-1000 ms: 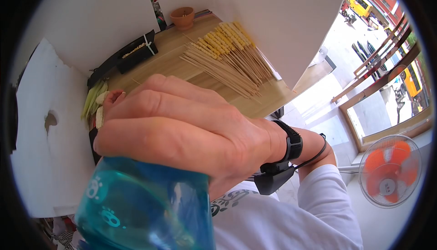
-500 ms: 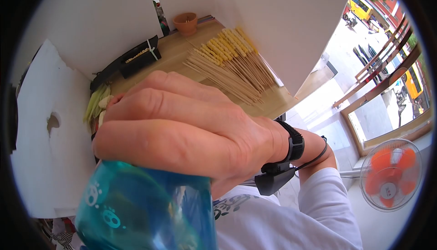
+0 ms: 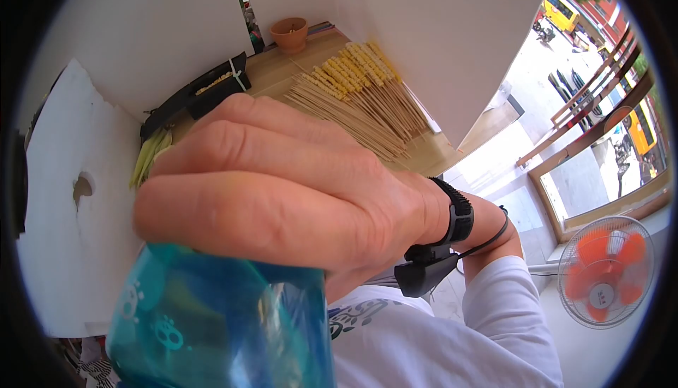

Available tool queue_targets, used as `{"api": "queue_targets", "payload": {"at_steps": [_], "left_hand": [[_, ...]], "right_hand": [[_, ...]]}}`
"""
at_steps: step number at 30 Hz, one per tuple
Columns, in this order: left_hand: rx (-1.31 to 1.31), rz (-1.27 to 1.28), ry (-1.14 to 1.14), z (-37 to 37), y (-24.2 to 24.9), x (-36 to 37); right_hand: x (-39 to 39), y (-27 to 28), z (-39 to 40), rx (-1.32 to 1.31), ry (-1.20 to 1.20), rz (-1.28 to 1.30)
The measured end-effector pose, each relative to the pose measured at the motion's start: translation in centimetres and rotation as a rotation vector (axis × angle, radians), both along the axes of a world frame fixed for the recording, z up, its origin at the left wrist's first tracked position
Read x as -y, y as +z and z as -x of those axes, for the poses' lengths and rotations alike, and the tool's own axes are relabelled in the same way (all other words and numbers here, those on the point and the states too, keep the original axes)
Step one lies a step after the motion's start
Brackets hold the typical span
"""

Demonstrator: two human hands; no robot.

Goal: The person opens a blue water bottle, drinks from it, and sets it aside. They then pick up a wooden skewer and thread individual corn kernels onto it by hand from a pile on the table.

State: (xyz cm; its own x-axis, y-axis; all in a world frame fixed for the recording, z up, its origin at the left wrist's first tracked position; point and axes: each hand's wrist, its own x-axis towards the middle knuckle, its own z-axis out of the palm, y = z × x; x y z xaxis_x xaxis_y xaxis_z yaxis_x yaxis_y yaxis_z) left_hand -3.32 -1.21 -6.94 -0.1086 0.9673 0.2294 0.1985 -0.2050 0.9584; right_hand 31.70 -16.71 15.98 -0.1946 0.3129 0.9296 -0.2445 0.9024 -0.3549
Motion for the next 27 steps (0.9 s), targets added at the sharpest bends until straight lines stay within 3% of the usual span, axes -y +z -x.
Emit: {"api": "queue_targets", "payload": {"at_steps": [5, 15, 17, 27], "left_hand": [[0.004, -0.024, -0.013, 0.0, 0.0, 0.0], [0.057, 0.004, -0.021, -0.2, 0.0, 0.2], [0.047, -0.004, -0.018, -0.4, 0.3, 0.3], [0.050, -0.001, -0.021, -0.4, 0.3, 0.3]], "right_hand": [[-0.6, 0.3, -0.4, 0.100, -0.044, -0.062], [-1.0, 0.1, 0.1, 0.062, -0.033, -0.119], [-0.3, 0.0, 0.8, -0.040, -0.061, -0.028], [0.4, 1.3, 0.8, 0.008, -0.128, 0.011]]}}
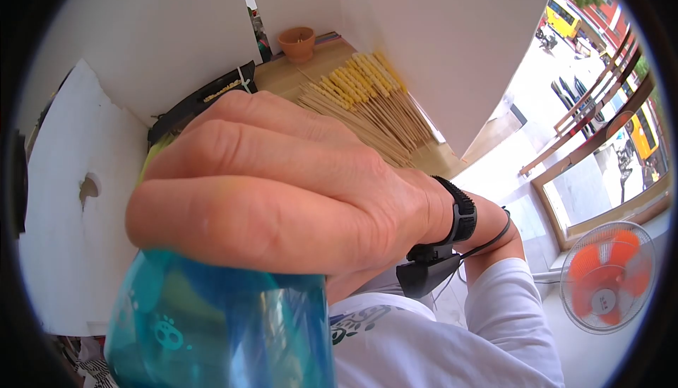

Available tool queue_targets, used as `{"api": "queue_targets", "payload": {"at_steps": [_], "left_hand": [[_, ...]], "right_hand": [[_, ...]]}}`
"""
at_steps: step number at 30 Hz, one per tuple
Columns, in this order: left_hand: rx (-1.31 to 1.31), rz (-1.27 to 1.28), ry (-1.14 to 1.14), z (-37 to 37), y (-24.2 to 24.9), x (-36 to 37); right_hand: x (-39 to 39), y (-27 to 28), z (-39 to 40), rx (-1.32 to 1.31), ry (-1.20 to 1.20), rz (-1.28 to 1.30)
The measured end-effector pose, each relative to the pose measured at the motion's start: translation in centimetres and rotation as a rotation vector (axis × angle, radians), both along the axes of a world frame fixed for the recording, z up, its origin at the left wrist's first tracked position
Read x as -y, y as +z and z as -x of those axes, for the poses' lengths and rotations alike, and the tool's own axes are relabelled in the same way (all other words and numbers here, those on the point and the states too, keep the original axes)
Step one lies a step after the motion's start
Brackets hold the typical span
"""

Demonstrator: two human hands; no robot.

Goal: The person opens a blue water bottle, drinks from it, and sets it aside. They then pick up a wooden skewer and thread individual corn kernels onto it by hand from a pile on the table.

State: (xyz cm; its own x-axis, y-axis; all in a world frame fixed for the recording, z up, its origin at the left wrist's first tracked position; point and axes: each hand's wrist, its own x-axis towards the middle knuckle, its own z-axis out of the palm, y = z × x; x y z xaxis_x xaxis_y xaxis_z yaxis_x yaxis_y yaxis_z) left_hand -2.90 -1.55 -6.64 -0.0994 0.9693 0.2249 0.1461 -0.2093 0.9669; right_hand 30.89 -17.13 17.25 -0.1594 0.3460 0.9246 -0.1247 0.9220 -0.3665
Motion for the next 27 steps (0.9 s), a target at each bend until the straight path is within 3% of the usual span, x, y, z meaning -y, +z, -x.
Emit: {"api": "queue_targets", "payload": {"at_steps": [6, 27], "left_hand": [[0.025, 0.005, -0.012, 0.4, -0.5, -0.4], [0.019, 0.017, 0.001, 0.5, -0.7, -0.5]], "right_hand": [[-0.5, 0.3, -0.1, 0.084, -0.051, -0.088], [-1.7, 0.1, 0.4, -0.007, 0.012, -0.165]]}}
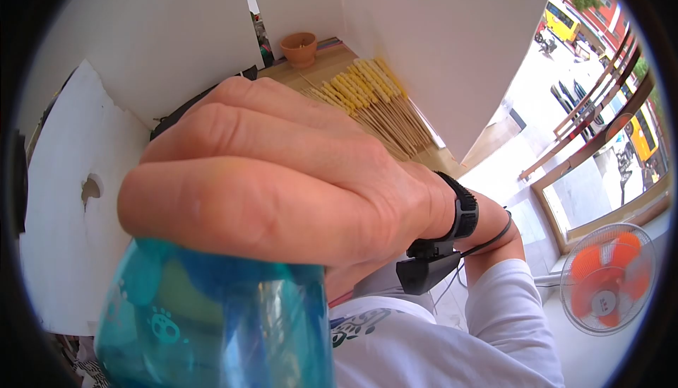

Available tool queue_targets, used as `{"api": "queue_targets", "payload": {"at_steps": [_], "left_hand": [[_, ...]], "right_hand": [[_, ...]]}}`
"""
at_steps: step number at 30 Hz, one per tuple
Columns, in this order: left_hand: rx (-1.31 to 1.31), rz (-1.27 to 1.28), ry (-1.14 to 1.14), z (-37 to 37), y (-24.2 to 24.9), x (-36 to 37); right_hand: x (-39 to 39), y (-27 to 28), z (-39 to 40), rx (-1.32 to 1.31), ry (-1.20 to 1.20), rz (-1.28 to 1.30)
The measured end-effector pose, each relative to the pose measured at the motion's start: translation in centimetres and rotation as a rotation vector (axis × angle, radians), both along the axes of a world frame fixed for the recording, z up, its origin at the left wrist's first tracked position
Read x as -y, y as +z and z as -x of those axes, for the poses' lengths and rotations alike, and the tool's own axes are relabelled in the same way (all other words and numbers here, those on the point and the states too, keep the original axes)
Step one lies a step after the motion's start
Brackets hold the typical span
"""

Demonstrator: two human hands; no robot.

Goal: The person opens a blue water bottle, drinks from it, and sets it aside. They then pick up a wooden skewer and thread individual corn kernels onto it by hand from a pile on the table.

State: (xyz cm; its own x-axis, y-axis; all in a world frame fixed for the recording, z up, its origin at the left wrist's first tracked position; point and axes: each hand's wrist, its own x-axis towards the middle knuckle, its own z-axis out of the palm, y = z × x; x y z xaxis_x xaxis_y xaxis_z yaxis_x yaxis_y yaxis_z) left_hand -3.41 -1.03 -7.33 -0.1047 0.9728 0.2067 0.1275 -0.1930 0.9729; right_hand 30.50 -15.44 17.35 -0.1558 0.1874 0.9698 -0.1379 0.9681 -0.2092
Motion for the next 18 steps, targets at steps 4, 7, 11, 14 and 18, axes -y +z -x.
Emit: {"api": "queue_targets", "payload": {"at_steps": [4, 7, 11, 14, 18], "left_hand": [[0.012, 0.005, -0.006, -0.06, 0.14, 0.13], [-0.063, -0.004, 0.047, -0.38, 0.59, 0.37], [-0.043, -0.005, 0.030, 0.14, -0.25, -0.06], [0.006, 0.007, 0.003, 0.05, -0.12, 0.05], [-0.001, 0.013, 0.008, -0.24, 0.35, 0.31]], "right_hand": [[0.08, 0.04, 0.16, -0.013, 0.008, -0.009], [0.24, 0.19, 0.57, -0.056, 0.015, 0.001], [0.39, 0.34, 0.72, -0.068, -0.024, 0.000], [0.02, 0.51, 0.66, -0.058, -0.039, -0.051], [0.70, 0.65, 0.80, -0.076, -0.075, 0.004]]}}
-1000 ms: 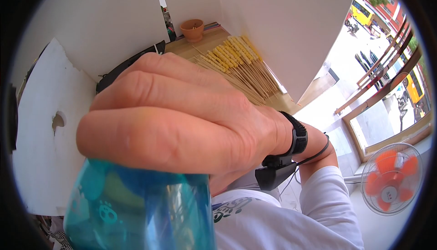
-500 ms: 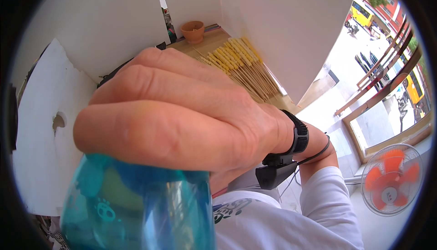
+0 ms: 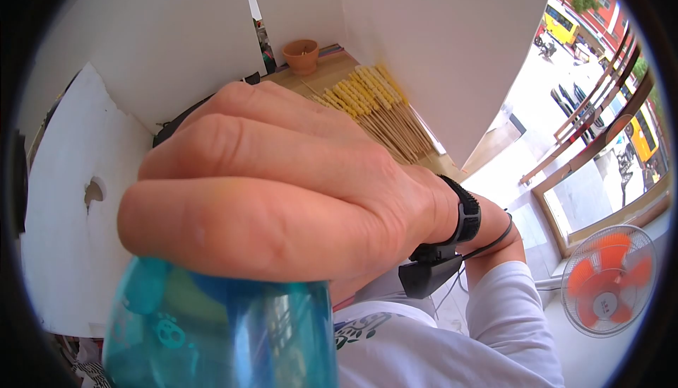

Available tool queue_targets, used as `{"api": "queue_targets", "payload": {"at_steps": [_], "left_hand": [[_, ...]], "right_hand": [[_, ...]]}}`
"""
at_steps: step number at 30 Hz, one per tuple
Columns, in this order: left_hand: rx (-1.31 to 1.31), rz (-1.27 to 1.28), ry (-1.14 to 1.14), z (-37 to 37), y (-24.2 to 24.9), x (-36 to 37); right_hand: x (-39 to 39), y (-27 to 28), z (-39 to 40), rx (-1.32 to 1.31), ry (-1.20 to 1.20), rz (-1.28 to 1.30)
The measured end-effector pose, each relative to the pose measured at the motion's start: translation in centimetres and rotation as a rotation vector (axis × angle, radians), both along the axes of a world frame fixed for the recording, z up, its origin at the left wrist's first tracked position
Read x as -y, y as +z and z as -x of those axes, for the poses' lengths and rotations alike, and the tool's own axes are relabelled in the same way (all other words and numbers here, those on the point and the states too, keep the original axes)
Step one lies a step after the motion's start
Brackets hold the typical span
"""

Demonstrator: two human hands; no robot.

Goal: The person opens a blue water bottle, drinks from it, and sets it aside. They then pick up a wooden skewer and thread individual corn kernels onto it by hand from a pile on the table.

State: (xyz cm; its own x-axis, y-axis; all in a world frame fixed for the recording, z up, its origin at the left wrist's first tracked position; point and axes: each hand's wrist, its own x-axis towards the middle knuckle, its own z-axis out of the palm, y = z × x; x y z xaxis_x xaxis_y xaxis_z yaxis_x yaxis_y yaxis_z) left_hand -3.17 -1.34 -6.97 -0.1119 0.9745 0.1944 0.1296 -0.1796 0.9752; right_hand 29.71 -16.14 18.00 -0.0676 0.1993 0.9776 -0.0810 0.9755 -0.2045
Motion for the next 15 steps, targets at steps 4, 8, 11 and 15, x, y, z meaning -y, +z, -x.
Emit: {"api": "queue_targets", "payload": {"at_steps": [4, 8, 11, 15], "left_hand": [[-0.016, -0.009, -0.007, 0.0, 0.0, -0.1], [-0.001, 0.012, 0.003, -0.2, 0.3, 0.1], [0.014, 0.008, -0.016, -0.2, 0.3, 0.2], [-0.050, 0.003, 0.013, -0.3, 0.7, 0.3]], "right_hand": [[-0.2, 0.5, -0.8, 0.082, -0.022, -0.014], [0.1, -0.1, -0.1, 0.026, -0.029, 0.022], [-0.5, -0.2, -0.5, 0.079, 0.019, -0.011], [-0.6, -1.1, -1.2, 0.142, 0.135, 0.077]]}}
